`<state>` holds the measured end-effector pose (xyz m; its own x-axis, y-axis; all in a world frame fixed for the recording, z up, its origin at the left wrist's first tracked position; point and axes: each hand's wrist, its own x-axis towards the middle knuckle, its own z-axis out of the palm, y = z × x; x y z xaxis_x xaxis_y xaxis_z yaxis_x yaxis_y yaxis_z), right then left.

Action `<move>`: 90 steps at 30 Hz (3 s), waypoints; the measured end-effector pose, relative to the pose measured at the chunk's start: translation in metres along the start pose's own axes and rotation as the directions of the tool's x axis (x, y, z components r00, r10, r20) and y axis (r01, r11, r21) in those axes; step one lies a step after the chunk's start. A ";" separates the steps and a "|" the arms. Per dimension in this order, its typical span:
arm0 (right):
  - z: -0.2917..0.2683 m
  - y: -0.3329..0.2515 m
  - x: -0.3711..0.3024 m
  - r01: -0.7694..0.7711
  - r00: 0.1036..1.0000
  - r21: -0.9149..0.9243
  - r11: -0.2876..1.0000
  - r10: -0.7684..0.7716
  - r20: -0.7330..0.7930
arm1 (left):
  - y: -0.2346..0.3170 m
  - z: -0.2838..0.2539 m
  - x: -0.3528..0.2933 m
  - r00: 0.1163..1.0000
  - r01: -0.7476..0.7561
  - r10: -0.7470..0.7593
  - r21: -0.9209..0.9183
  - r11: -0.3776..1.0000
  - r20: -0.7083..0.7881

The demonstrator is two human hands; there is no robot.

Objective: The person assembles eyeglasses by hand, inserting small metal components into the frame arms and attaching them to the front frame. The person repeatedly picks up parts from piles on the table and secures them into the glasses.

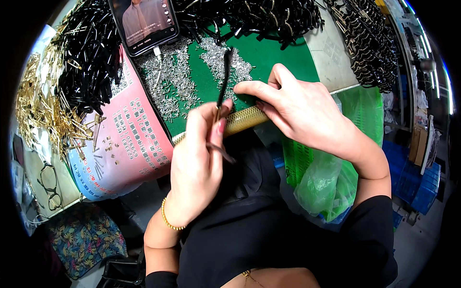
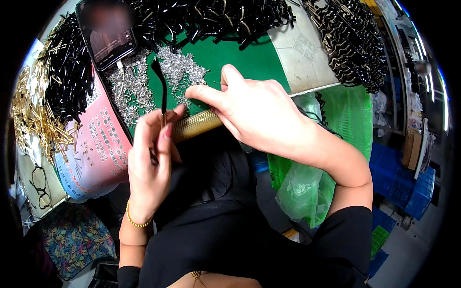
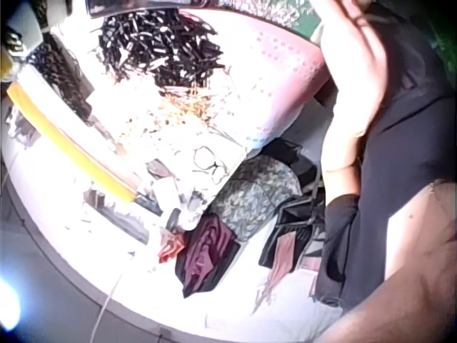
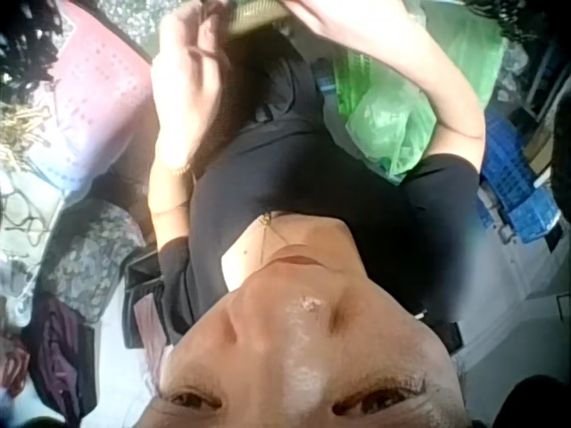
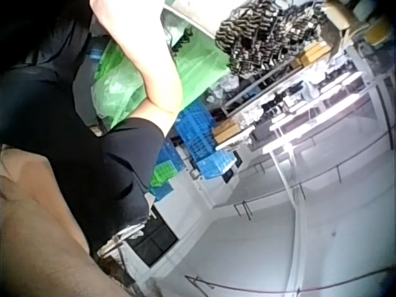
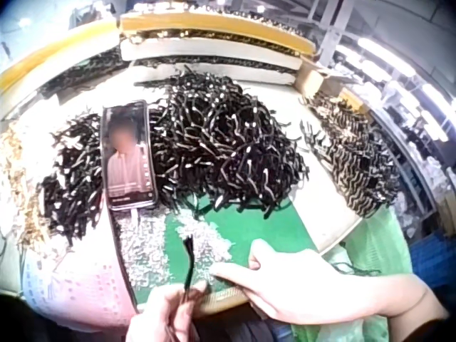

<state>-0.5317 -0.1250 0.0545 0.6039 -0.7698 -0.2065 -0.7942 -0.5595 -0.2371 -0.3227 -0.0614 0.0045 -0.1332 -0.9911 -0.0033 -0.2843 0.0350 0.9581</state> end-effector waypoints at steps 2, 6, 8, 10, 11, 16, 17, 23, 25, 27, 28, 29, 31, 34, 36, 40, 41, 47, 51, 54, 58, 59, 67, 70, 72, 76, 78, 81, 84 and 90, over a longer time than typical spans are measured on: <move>0.001 0.001 0.001 0.010 1.000 0.000 1.000 -0.010 -0.013 | -0.001 0.000 0.007 0.998 0.055 -0.060 -0.141 0.988 -0.030; 0.002 0.003 0.002 0.004 0.999 0.022 1.000 -0.003 -0.032 | -0.002 -0.002 0.012 0.992 0.123 -0.120 -0.246 0.962 0.026; 0.004 0.004 0.001 0.015 0.998 0.030 0.999 -0.013 -0.060 | -0.002 -0.004 0.010 0.993 0.116 -0.111 -0.266 0.957 0.034; 0.004 0.005 0.001 0.005 1.000 0.022 1.000 -0.004 -0.028 | 0.000 -0.007 0.004 0.995 0.084 -0.093 -0.252 0.964 -0.023; 0.004 0.005 0.002 0.022 0.998 0.015 1.000 -0.021 -0.063 | 0.001 -0.009 0.001 0.992 0.102 -0.117 -0.274 0.956 -0.037; -0.006 -0.004 0.010 0.011 0.996 0.062 0.998 -0.017 0.088 | -0.002 -0.019 -0.011 0.968 0.220 -0.244 -0.294 0.930 -0.049; -0.011 -0.008 0.012 -0.025 0.989 0.064 0.998 0.015 0.150 | -0.004 -0.019 -0.012 0.973 0.204 -0.225 -0.266 0.942 -0.050; -0.032 -0.034 0.015 -0.541 0.809 0.766 0.347 -0.034 0.587 | -0.011 -0.018 -0.014 0.980 0.166 -0.181 -0.155 0.974 -0.086; -0.031 -0.038 0.018 -0.521 0.817 0.778 0.351 -0.057 0.573 | -0.012 -0.018 -0.014 0.983 0.144 -0.156 -0.119 0.982 -0.096; -0.030 -0.040 0.021 -0.518 0.818 0.780 0.352 -0.063 0.572 | -0.013 -0.017 -0.014 0.984 0.134 -0.145 -0.102 0.986 -0.108; -0.031 -0.040 0.021 -0.533 0.810 0.774 0.340 -0.057 0.583 | -0.013 -0.016 -0.014 0.982 0.140 -0.151 -0.105 0.985 -0.111; -0.031 -0.040 0.022 -0.549 0.802 0.768 0.329 -0.051 0.595 | -0.014 -0.016 -0.013 0.986 0.107 -0.111 -0.035 0.994 -0.128; -0.031 -0.039 0.021 -0.542 0.808 0.773 0.329 -0.048 0.587 | -0.016 -0.014 -0.013 0.987 0.040 -0.022 0.111 0.993 -0.159; -0.033 -0.036 0.018 -0.535 0.812 0.781 0.322 -0.056 0.580 | -0.016 -0.011 -0.012 0.985 -0.005 0.032 0.163 0.987 -0.168; -0.032 -0.034 0.017 -0.514 0.825 0.794 0.324 -0.066 0.561 | -0.017 -0.010 -0.012 0.984 -0.003 0.030 0.153 0.988 -0.177; -0.026 -0.033 0.016 -0.483 0.842 0.815 0.319 -0.086 0.532 | -0.018 -0.006 -0.012 0.981 0.004 0.027 0.160 0.987 -0.190; -0.025 -0.032 0.015 -0.476 0.848 0.824 0.309 -0.088 0.523 | -0.020 -0.005 -0.012 0.975 -0.050 0.098 0.234 0.971 -0.199; -0.025 -0.021 0.009 -0.571 0.809 0.821 0.022 -0.151 0.567 | -0.029 -0.002 -0.004 0.878 -0.339 0.453 0.469 0.815 -0.153; -0.012 -0.026 0.007 -0.217 0.953 0.816 0.535 -0.066 0.296 | -0.028 -0.004 -0.001 0.878 -0.352 0.468 0.528 0.773 -0.102; -0.011 -0.023 -0.002 0.014 0.998 0.435 0.900 -0.038 0.046 | -0.021 -0.014 -0.007 0.939 -0.218 0.319 0.496 0.841 -0.128; -0.027 0.038 0.012 -0.075 0.856 0.051 0.996 0.091 -0.509 | -0.022 -0.049 -0.010 0.870 0.006 0.009 0.029 1.000 -0.494; -0.032 0.062 0.021 -0.203 0.787 0.017 0.979 0.173 -0.592 | -0.025 -0.061 -0.009 0.855 0.011 -0.065 -0.109 0.994 -0.515; -0.044 0.083 0.034 -0.520 0.691 -0.070 0.851 0.371 -0.621 | -0.058 -0.103 -0.018 0.833 -0.041 -0.066 -0.180 0.983 -0.549; -0.067 0.031 0.004 -0.520 0.610 -0.109 0.847 0.279 -0.742 | -0.054 -0.115 -0.011 0.844 0.012 -0.060 -0.093 0.996 -0.533; -0.066 -0.006 -0.013 -0.261 0.557 0.101 0.960 0.235 -0.797 | -0.048 -0.121 -0.005 0.826 -0.016 -0.053 -0.118 0.993 -0.561; -0.028 -0.063 0.006 0.310 0.843 0.351 0.884 -0.085 -0.531 | -0.038 -0.111 -0.010 0.636 -0.211 0.033 -0.133 0.968 -0.771; 0.005 -0.090 0.034 0.424 0.856 0.363 0.830 -0.235 -0.461 | -0.037 -0.098 -0.022 0.628 -0.285 0.155 -0.040 0.958 -0.763; 0.032 -0.109 0.055 0.416 0.902 0.260 0.871 -0.361 -0.236 | -0.041 -0.084 -0.036 0.824 -0.158 0.158 0.047 0.986 -0.543; 0.029 -0.096 0.037 0.312 0.948 0.344 0.886 -0.314 -0.049 | -0.046 -0.079 -0.038 0.908 -0.072 0.058 -0.018 0.997 -0.415; 0.011 -0.049 0.010 0.070 0.996 0.027 0.997 -0.069 -0.060 | -0.040 -0.074 -0.015 0.918 -0.160 0.164 0.041 0.986 -0.361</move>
<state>-0.4865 -0.1021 0.0538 0.6518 -0.7468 -0.1321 -0.7478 -0.6038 -0.2761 -0.2394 -0.0575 -0.0129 0.1742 -0.9503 0.2579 -0.2979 0.1988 0.9337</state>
